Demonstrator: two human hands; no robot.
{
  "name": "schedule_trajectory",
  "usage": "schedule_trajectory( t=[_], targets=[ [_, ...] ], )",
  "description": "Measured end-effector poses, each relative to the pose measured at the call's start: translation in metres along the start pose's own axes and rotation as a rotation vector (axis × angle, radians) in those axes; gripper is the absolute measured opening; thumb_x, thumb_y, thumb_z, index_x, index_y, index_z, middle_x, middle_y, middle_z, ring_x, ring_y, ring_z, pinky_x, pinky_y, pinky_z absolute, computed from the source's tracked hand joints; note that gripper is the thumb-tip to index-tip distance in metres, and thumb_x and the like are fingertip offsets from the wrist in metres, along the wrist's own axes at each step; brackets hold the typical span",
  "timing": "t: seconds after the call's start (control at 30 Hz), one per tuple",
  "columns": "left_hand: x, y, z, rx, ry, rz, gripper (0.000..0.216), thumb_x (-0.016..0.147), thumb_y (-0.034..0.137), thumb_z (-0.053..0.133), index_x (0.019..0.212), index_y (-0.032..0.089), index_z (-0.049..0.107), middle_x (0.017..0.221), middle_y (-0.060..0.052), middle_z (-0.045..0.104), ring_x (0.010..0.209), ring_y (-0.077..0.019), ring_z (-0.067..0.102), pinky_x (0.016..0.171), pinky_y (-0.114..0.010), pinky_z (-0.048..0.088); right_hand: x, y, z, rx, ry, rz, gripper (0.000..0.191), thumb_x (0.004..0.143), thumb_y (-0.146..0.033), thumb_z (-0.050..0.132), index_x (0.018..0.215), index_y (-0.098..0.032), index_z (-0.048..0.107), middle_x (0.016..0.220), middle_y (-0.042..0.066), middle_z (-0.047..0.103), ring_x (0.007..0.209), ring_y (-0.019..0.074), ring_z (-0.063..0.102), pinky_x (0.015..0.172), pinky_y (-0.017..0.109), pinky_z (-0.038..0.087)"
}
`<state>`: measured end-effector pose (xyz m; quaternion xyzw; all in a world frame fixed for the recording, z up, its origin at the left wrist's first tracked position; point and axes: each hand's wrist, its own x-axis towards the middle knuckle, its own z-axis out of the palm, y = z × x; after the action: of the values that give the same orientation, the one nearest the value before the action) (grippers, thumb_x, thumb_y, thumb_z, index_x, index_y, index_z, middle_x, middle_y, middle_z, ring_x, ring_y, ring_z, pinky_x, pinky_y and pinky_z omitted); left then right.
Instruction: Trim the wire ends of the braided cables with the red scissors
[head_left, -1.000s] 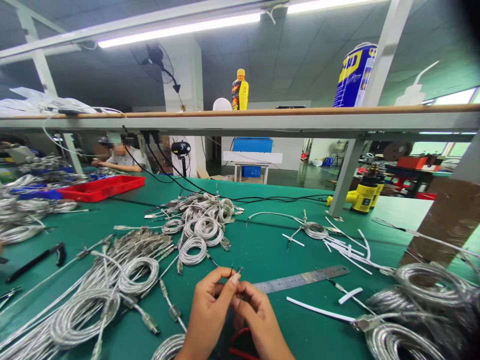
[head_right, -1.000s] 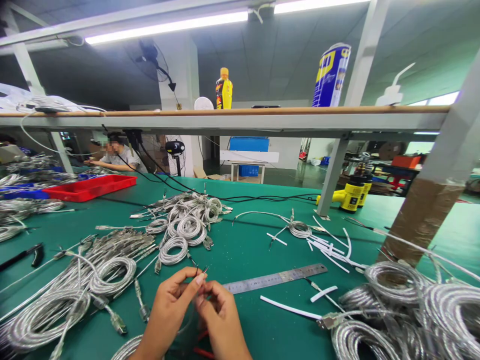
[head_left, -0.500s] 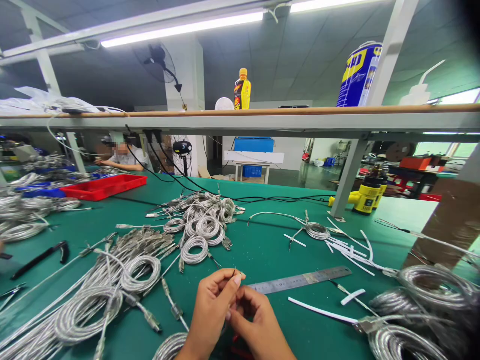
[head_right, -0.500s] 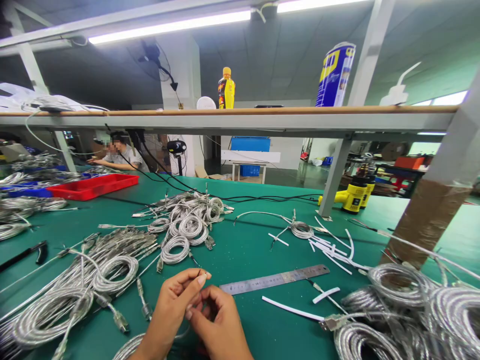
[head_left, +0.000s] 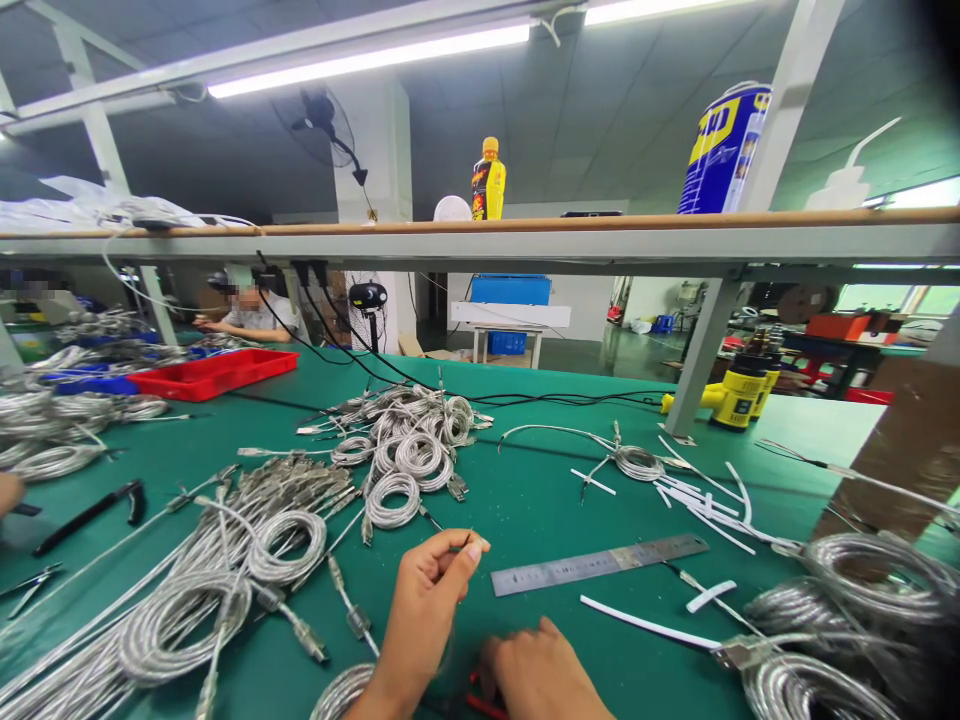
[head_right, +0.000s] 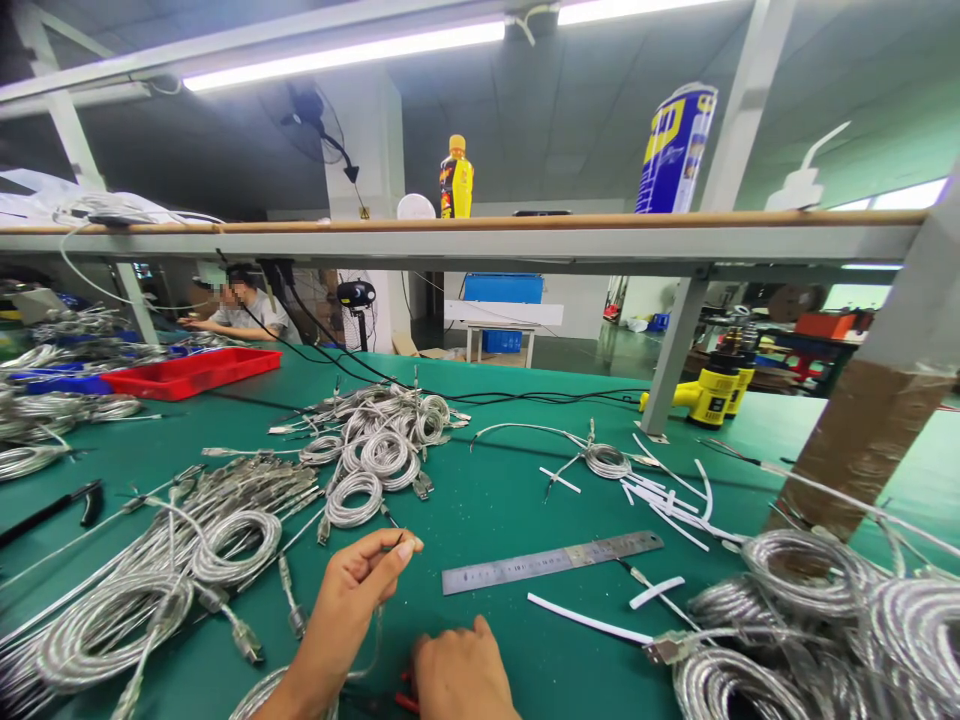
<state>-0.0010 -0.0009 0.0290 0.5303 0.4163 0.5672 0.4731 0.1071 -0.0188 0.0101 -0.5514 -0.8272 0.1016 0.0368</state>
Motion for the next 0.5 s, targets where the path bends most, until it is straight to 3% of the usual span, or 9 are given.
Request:
schedule_trajectory(
  t=[0.1, 0.23, 0.33, 0.43, 0.5],
  targets=[
    [0.001, 0.001, -0.001, 0.009, -0.005, -0.005, 0.025, 0.068, 0.036, 0.054, 0.068, 0.012, 0.057, 0.045, 0.008, 0.024, 0.042, -0.0057, 0.017, 0.039, -0.020, 0.012, 0.002, 0.000, -0.002, -0.040, -0.024, 0.033, 0.020, 0.053, -0.005, 0.054, 0.067, -0.015, 0.065, 0.070, 0.016, 0.066, 0.068, 0.0286, 0.060, 0.066, 0.036, 0.037],
    [0.003, 0.002, -0.003, 0.011, -0.029, -0.004, 0.024, 0.069, 0.036, 0.053, 0.068, 0.012, 0.057, 0.045, 0.008, 0.023, 0.042, -0.0056, 0.017, 0.039, -0.019, 0.011, 0.007, 0.020, -0.004, 0.034, 0.215, 0.157, 0.016, 0.056, -0.007, 0.051, 0.066, -0.014, 0.060, 0.072, 0.014, 0.063, 0.071, 0.0268, 0.055, 0.063, 0.034, 0.035],
    [0.004, 0.002, -0.004, 0.014, -0.052, -0.020, 0.024, 0.069, 0.036, 0.052, 0.068, 0.012, 0.056, 0.044, 0.009, 0.022, 0.042, -0.0055, 0.015, 0.039, -0.019, 0.010, 0.013, 0.037, -0.002, 0.414, 0.347, 0.112, 0.007, 0.068, -0.016, 0.046, 0.064, -0.017, 0.052, 0.061, 0.004, 0.055, 0.058, 0.0168, 0.049, 0.053, 0.026, 0.032],
    [0.005, 0.002, -0.005, 0.024, -0.070, -0.033, 0.024, 0.069, 0.036, 0.052, 0.067, 0.012, 0.056, 0.044, 0.009, 0.022, 0.041, -0.0055, 0.015, 0.039, -0.019, 0.011, 0.016, 0.043, -0.002, 0.869, 0.285, -0.063, 0.010, 0.072, -0.026, 0.048, 0.066, -0.018, 0.046, 0.057, -0.003, 0.044, 0.053, 0.0105, 0.039, 0.049, 0.020, 0.029],
    [0.005, 0.001, -0.006, 0.023, -0.082, -0.034, 0.023, 0.069, 0.035, 0.053, 0.067, 0.012, 0.057, 0.045, 0.009, 0.023, 0.041, -0.0054, 0.016, 0.039, -0.019, 0.011, 0.014, 0.041, -0.004, 0.987, 0.259, -0.126, 0.017, 0.071, -0.032, 0.051, 0.065, -0.018, 0.043, 0.058, -0.005, 0.039, 0.054, 0.0094, 0.033, 0.050, 0.019, 0.028]
  ],
)
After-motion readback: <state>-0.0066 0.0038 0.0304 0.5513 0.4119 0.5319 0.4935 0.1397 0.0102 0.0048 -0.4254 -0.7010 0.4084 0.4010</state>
